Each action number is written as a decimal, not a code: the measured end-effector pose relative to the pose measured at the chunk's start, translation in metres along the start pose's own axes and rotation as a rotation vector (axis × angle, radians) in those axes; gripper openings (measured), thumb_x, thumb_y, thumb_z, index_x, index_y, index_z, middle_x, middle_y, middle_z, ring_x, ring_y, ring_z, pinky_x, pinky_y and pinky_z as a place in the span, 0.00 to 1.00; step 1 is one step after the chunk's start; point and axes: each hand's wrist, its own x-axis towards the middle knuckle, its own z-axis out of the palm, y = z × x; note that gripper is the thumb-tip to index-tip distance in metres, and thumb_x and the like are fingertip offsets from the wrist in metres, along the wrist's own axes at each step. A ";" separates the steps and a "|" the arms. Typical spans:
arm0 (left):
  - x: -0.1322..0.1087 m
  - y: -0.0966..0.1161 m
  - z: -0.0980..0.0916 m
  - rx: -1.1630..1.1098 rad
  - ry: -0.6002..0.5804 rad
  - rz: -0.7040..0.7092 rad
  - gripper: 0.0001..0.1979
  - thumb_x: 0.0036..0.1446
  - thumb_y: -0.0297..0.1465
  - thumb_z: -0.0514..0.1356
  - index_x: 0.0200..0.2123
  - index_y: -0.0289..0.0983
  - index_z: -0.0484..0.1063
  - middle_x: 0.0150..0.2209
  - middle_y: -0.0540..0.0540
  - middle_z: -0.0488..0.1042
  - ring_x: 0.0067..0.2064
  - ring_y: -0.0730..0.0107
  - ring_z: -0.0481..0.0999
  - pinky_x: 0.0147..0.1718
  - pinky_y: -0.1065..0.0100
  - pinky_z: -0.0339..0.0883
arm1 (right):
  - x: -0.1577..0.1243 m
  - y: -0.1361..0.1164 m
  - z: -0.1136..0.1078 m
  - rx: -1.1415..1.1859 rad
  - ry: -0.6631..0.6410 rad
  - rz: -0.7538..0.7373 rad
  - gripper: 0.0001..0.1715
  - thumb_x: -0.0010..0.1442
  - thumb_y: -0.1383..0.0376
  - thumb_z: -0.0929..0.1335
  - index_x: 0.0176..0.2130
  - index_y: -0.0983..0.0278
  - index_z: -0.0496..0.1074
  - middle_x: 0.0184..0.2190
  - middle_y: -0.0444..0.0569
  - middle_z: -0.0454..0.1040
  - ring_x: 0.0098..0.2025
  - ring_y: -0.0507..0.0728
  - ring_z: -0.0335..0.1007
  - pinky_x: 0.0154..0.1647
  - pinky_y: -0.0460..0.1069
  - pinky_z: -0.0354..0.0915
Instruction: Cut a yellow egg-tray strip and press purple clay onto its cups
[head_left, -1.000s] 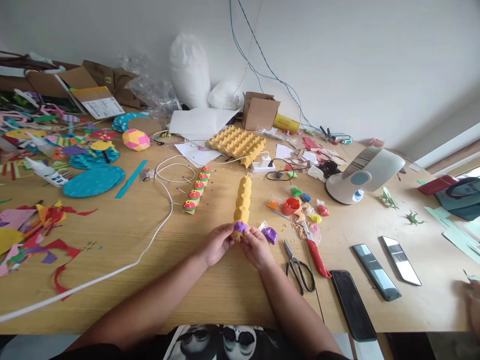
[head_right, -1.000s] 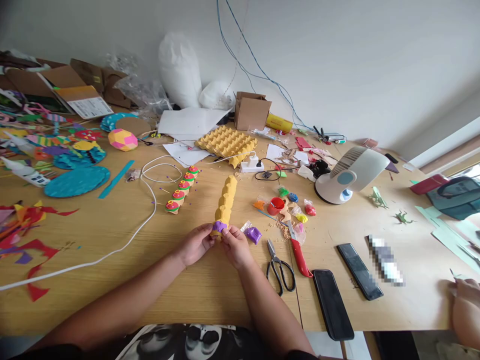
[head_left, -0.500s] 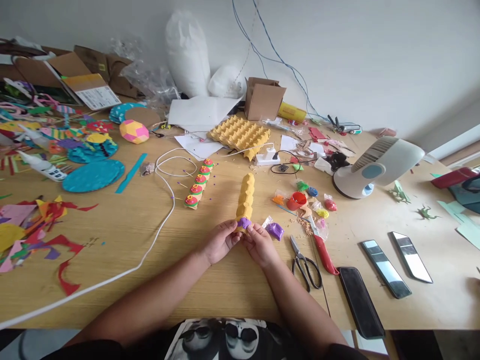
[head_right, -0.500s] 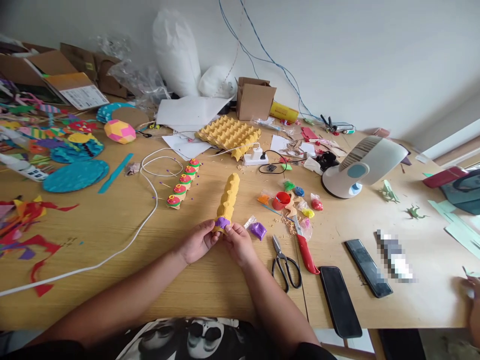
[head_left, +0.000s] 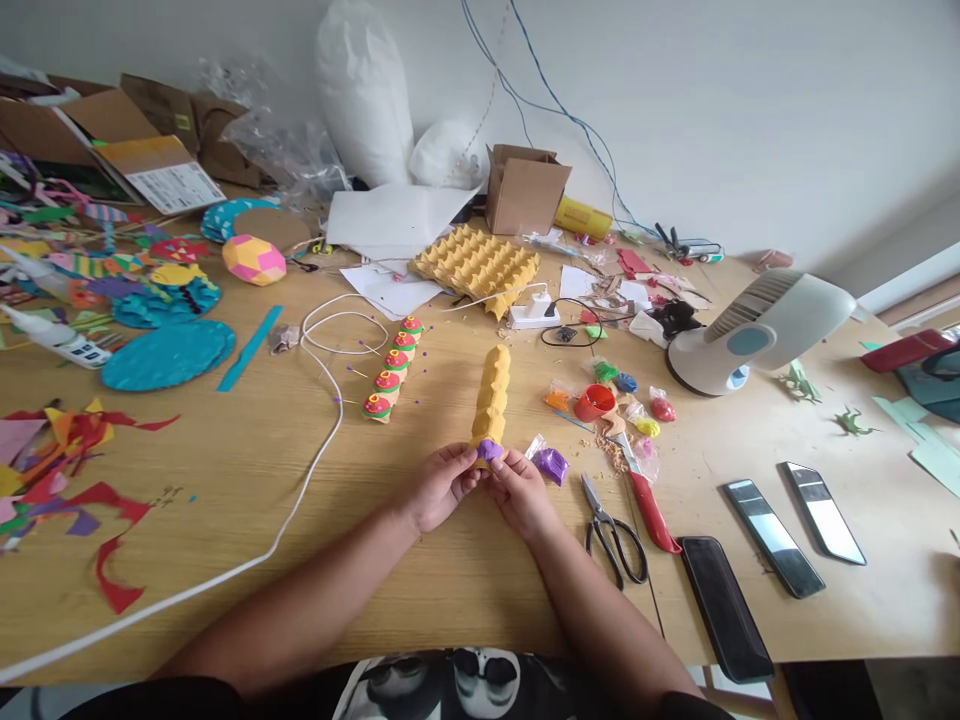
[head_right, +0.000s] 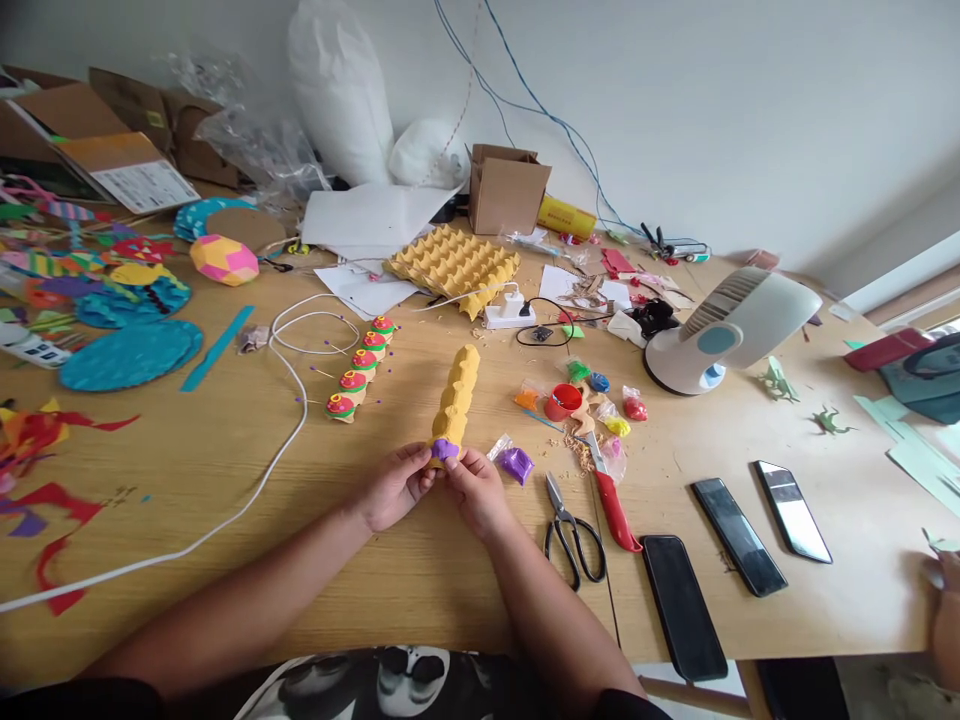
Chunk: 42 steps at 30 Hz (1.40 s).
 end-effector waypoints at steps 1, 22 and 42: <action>0.000 0.000 0.001 0.003 -0.003 0.000 0.11 0.49 0.34 0.74 0.29 0.33 0.80 0.24 0.49 0.74 0.28 0.79 0.72 0.26 0.79 0.65 | 0.000 0.001 0.001 -0.003 0.004 -0.010 0.17 0.49 0.56 0.80 0.35 0.61 0.77 0.27 0.41 0.72 0.25 0.49 0.62 0.31 0.47 0.61; -0.001 -0.001 -0.003 -0.051 -0.050 -0.002 0.14 0.51 0.36 0.73 0.38 0.32 0.81 0.30 0.47 0.77 0.31 0.79 0.73 0.30 0.79 0.68 | 0.004 0.006 -0.004 -0.011 -0.012 -0.061 0.14 0.52 0.58 0.79 0.35 0.61 0.78 0.32 0.43 0.78 0.31 0.50 0.71 0.38 0.47 0.68; 0.000 0.001 -0.005 -0.071 -0.042 -0.034 0.13 0.46 0.32 0.76 0.33 0.32 0.80 0.26 0.49 0.74 0.30 0.80 0.73 0.30 0.81 0.69 | 0.007 0.007 -0.005 -0.101 -0.004 -0.059 0.15 0.54 0.55 0.78 0.34 0.62 0.77 0.30 0.43 0.76 0.31 0.51 0.70 0.39 0.48 0.66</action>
